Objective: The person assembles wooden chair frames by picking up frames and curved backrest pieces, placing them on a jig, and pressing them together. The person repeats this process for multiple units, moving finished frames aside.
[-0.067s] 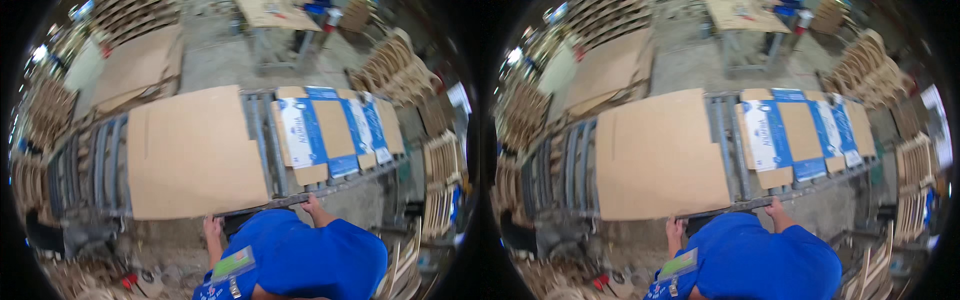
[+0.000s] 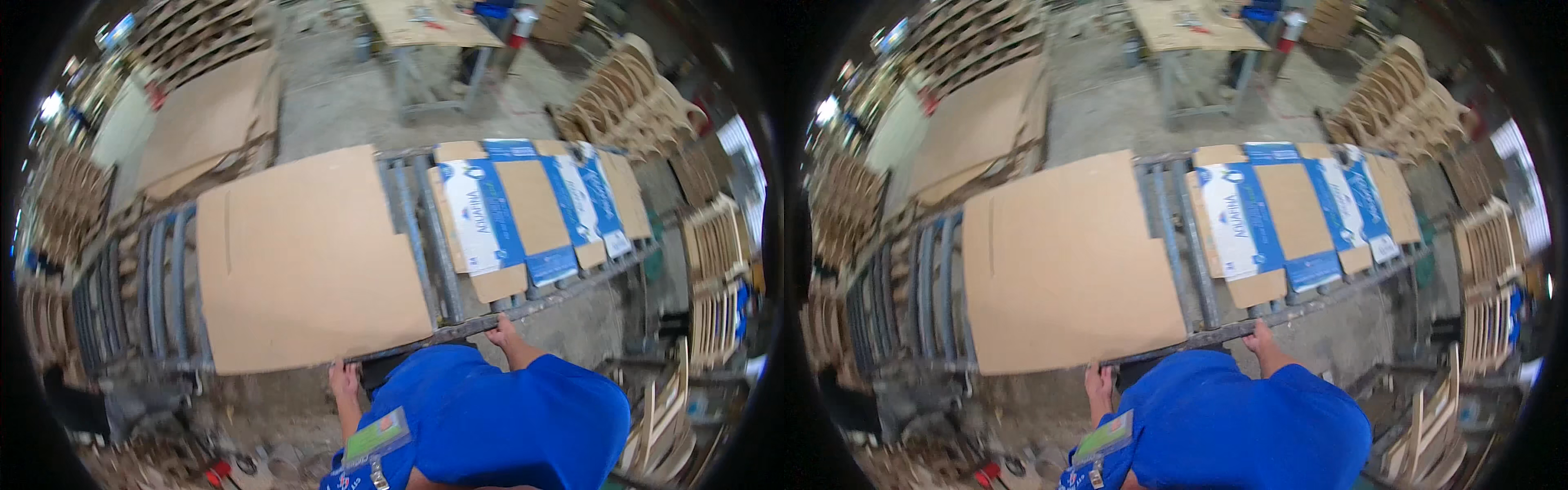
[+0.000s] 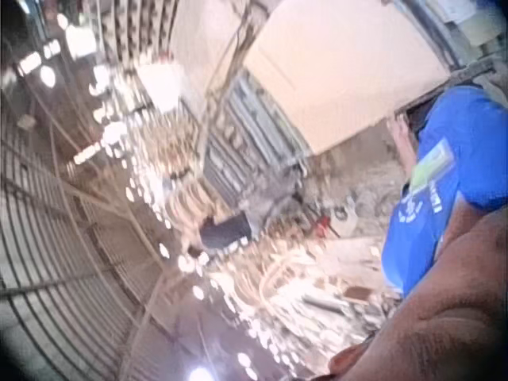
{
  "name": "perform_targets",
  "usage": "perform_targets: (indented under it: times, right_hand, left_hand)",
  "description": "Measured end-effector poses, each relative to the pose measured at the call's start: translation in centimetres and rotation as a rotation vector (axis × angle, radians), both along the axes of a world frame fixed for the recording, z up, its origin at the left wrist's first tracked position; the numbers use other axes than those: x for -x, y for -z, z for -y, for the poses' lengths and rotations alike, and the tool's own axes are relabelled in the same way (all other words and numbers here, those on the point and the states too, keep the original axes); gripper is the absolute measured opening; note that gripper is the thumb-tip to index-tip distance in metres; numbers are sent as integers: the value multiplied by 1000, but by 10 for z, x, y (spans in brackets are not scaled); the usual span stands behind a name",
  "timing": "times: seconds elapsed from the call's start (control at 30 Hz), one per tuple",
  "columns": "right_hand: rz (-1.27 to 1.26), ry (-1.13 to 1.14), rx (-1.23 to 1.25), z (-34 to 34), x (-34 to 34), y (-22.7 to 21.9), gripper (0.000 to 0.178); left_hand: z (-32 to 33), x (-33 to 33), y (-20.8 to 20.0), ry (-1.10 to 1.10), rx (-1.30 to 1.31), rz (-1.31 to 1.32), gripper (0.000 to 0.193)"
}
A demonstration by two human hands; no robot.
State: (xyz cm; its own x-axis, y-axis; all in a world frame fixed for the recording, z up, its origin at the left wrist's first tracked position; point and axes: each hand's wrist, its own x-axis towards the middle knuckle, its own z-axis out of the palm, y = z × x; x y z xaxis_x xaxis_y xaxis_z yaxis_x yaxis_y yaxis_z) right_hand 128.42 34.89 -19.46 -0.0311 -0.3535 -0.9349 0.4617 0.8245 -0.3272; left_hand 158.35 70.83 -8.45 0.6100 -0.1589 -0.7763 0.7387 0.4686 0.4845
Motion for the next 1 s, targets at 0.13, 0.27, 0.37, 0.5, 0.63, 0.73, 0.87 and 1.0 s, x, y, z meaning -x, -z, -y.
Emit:
perform_targets:
  times: [0.13,0.27,0.37,0.5,0.63,0.73,0.87,1.0]
  right_hand:
    - [19,-42,112,-2,17,12,33]
    - [-146,-25,203,-23,14,7,25]
    - [-106,8,292,-41,27,2,36]
    - [-60,-148,217,-53,29,-37,38]
    - [-205,-379,389,-64,49,-64,28]
    - [-244,-571,465,-81,116,-54,26]
    - [-491,-796,106,-117,206,-29,33]
    - [-492,-560,82,-146,287,-11,34]
  left_hand:
    - [14,-3,37,75,243,-64,25]
    - [-17,11,36,161,240,-163,23]
    - [-20,13,36,268,241,-111,20]
    - [-9,28,17,352,225,-12,26]
    - [-12,39,5,318,151,-88,30]
    - [-7,55,5,330,84,-102,32]
    - [-5,69,5,732,685,-57,42]
    - [34,122,11,1010,-486,263,56]
